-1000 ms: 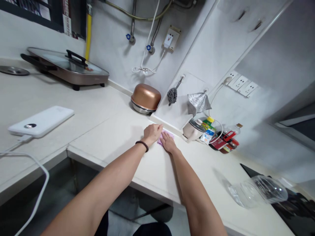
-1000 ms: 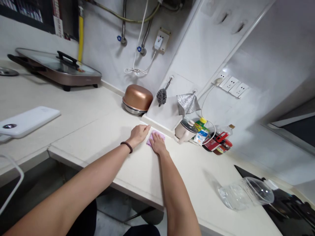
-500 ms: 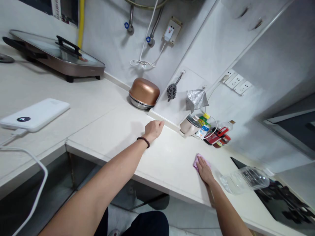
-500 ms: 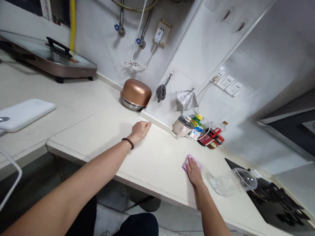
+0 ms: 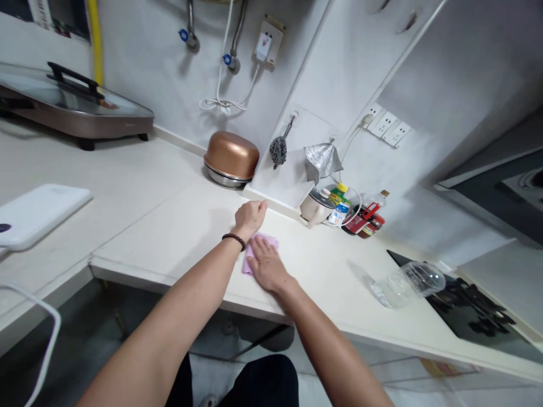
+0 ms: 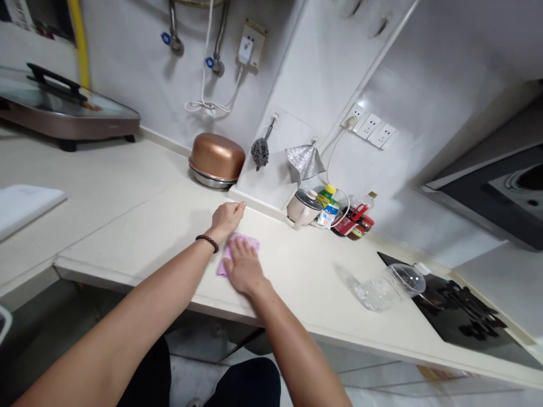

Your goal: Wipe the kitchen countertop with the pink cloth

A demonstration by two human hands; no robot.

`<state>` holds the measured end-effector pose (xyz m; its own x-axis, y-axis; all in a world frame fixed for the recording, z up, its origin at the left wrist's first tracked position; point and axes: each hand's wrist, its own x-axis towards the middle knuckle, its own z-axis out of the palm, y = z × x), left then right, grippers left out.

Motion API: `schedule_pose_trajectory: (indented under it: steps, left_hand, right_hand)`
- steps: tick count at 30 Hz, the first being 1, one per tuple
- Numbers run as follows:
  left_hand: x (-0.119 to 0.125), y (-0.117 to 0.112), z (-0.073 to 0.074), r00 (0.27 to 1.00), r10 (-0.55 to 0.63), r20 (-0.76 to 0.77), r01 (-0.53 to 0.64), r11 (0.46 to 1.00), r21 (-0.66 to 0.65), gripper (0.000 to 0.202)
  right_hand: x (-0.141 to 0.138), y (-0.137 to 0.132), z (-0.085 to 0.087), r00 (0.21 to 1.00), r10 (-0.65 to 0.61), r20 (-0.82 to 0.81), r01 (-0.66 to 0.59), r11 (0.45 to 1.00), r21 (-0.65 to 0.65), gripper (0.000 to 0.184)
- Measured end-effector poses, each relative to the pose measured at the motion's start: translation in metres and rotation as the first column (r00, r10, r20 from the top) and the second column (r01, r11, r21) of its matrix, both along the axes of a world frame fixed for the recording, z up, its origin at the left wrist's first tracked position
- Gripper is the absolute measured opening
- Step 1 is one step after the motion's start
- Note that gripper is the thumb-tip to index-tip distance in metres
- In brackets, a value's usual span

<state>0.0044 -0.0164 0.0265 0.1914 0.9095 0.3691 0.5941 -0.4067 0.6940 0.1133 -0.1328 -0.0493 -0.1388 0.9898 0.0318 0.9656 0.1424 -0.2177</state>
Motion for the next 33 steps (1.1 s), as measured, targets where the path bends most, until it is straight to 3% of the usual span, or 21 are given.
schedule_pose_trajectory:
  steps: [3, 5, 7, 10, 14, 19, 22, 24, 28, 30, 33]
  left_hand:
    - [-0.002, 0.003, -0.001, 0.999, 0.02, -0.034, -0.02, 1.0, -0.008, 0.059]
    - [-0.002, 0.004, -0.002, 0.998, 0.03, -0.057, -0.031, 0.999, -0.011, 0.058]
    - [-0.002, 0.005, -0.004, 0.997, 0.028, -0.075, -0.029, 1.0, -0.005, 0.058]
    - [-0.001, 0.004, -0.005, 0.996, 0.022, -0.086, -0.022, 1.0, 0.005, 0.059]
    - [0.001, 0.001, -0.006, 0.997, 0.011, -0.078, -0.011, 1.0, -0.002, 0.062]
    - [0.003, -0.001, -0.007, 0.998, -0.017, -0.067, 0.016, 1.0, -0.011, 0.062]
    - [0.005, -0.001, -0.007, 0.998, -0.023, -0.065, 0.021, 1.0, -0.022, 0.061]
    - [0.006, -0.004, -0.006, 0.997, -0.027, -0.068, 0.025, 0.999, -0.026, 0.06]
    - [0.009, -0.011, -0.004, 0.994, -0.052, -0.094, 0.052, 0.999, -0.002, 0.057]
    - [0.012, -0.016, -0.002, 0.991, -0.083, -0.107, 0.087, 0.996, 0.028, 0.055]
    - [0.015, -0.029, 0.005, 0.986, -0.138, -0.097, 0.147, 0.985, 0.088, 0.054]
  right_hand:
    - [-0.041, -0.006, 0.006, 0.988, 0.147, -0.037, -0.147, 0.989, 0.015, 0.066]
    - [-0.045, -0.019, 0.009, 0.982, 0.187, -0.03, -0.186, 0.982, 0.013, 0.065]
    - [-0.031, -0.037, 0.013, 0.983, 0.182, -0.012, -0.182, 0.983, 0.0, 0.066]
    - [0.017, -0.072, 0.014, 0.994, 0.113, 0.008, -0.113, 0.994, -0.008, 0.065]
    - [0.115, -0.132, 0.005, 0.994, -0.103, 0.039, 0.101, 0.994, 0.044, 0.063]
    - [0.241, -0.209, -0.015, 0.906, -0.414, 0.083, 0.4, 0.905, 0.144, 0.067]
    - [0.29, -0.239, -0.028, 0.861, -0.501, 0.089, 0.481, 0.858, 0.181, 0.068]
    - [0.305, -0.248, -0.035, 0.856, -0.509, 0.09, 0.486, 0.852, 0.196, 0.067]
    - [0.295, -0.238, -0.041, 0.883, -0.461, 0.085, 0.434, 0.873, 0.222, 0.069]
    - [0.265, -0.222, -0.035, 0.908, -0.41, 0.09, 0.388, 0.901, 0.194, 0.069]
    - [0.193, -0.184, -0.016, 0.966, -0.235, 0.108, 0.228, 0.971, 0.073, 0.066]
